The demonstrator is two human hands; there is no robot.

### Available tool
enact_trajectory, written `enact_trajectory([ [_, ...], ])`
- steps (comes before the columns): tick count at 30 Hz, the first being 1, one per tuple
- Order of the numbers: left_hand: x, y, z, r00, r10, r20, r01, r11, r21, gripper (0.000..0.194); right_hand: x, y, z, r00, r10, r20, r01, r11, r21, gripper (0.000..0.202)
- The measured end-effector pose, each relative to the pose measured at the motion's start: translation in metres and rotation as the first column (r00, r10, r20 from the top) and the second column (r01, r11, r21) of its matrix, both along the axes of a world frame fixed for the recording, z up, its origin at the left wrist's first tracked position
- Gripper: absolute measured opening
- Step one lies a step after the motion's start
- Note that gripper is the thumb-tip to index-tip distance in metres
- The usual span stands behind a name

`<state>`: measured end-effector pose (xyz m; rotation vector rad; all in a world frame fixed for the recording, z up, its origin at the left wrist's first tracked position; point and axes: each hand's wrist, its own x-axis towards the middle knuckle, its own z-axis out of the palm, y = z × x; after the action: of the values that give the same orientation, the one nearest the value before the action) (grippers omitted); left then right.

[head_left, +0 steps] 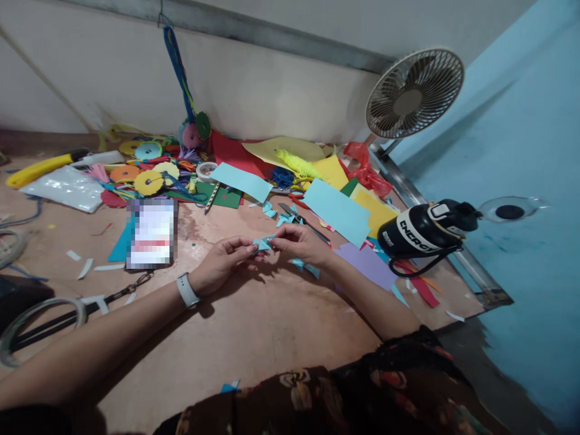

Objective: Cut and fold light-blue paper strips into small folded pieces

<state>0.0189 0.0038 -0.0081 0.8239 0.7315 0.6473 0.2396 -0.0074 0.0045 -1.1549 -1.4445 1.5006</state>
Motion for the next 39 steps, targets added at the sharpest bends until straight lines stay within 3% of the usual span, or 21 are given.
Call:
enact_trajectory([
  [6,0.002,-0.002,0.005,0.998,0.051,0.026,-0.052,0.998,0.045,0.038,-0.004,-0.001,0.005,0.995,-0.077,-0.069,0.071,0.994,-0.078,0.035],
  [10,0.001,-0.002,0.005,1.000,0.007,-0.009,-0.006,0.998,0.061,0.026,-0.008,-0.003,0.008,0.996,-0.061,-0.064,0.052,0.989,-0.135,0.039],
  [21,0.007,-0.015,0.008,0.996,-0.061,0.062,0.062,0.998,-0.028,0.023,-0.020,-0.018,0.013,0.994,-0.108,-0.021,0.106,0.991,-0.079,0.029],
  [27,0.006,-0.013,0.005,0.997,-0.074,-0.013,0.074,0.996,0.042,0.028,-0.022,-0.021,0.015,0.986,-0.126,0.109,0.119,0.991,0.065,0.032],
  [33,0.004,-0.013,0.005,0.994,-0.080,-0.074,0.088,0.990,0.109,0.024,-0.022,-0.021,0.006,0.947,-0.206,0.248,0.142,0.957,0.254,0.018],
  [36,0.003,-0.012,0.004,0.997,-0.058,-0.056,0.063,0.994,0.094,0.025,-0.020,-0.023,0.001,0.920,-0.245,0.306,0.079,0.881,0.467,0.015],
  [39,0.002,-0.009,-0.001,0.999,-0.044,0.007,0.043,0.997,0.070,0.026,-0.017,-0.026,-0.002,0.863,-0.266,0.429,-0.082,0.764,0.640,0.023],
])
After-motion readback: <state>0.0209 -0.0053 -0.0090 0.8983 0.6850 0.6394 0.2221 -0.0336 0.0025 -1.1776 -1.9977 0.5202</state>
